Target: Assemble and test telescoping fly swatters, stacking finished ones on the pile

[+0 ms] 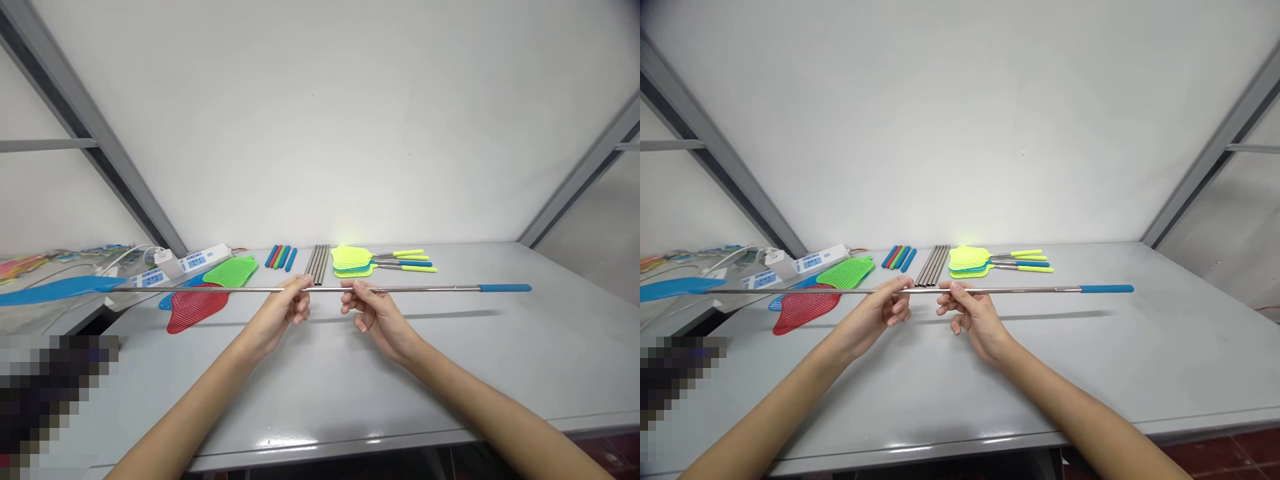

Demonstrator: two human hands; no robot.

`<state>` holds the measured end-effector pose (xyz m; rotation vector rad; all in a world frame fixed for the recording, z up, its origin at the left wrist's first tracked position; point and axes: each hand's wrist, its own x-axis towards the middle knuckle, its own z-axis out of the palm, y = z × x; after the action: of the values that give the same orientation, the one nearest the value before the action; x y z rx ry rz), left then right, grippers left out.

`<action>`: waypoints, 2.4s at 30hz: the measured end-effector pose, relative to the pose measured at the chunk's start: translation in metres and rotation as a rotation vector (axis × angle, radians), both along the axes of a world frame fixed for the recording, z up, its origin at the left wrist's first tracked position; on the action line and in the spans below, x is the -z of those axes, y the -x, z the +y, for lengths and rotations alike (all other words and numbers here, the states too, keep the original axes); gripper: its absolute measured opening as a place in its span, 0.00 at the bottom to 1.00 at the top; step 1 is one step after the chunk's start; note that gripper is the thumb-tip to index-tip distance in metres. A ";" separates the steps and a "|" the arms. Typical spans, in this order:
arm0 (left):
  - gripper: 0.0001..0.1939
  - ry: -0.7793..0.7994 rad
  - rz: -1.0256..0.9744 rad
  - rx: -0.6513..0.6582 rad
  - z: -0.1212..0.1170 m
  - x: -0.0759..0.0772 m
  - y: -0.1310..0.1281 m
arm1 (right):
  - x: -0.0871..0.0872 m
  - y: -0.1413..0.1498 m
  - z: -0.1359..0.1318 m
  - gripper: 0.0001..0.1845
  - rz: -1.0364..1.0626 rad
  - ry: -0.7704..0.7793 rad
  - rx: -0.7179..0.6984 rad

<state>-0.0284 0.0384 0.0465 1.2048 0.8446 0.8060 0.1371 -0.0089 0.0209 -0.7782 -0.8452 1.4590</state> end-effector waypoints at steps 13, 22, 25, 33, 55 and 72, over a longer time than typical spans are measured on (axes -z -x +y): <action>0.08 -0.027 -0.115 -0.032 -0.003 0.008 -0.006 | 0.000 -0.006 0.002 0.11 0.095 0.008 -0.063; 0.11 0.056 -0.065 0.089 -0.009 0.015 -0.012 | 0.003 -0.002 -0.001 0.15 -0.096 -0.041 -0.160; 0.11 0.093 -0.114 0.096 -0.006 0.015 -0.010 | 0.003 -0.005 0.000 0.15 -0.056 -0.060 -0.134; 0.11 0.168 -0.404 -0.401 0.013 0.019 -0.002 | 0.004 -0.014 0.006 0.14 0.053 -0.052 -0.075; 0.18 0.128 -0.208 0.075 0.003 0.016 -0.008 | -0.001 -0.021 0.006 0.14 0.086 -0.030 -0.269; 0.18 0.040 -0.086 0.281 -0.012 0.030 -0.022 | 0.000 -0.009 0.003 0.22 0.025 -0.021 -0.428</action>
<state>-0.0068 0.0269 0.0161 1.2123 0.6017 0.6040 0.1464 -0.0061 0.0205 -0.5818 -1.0501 1.8276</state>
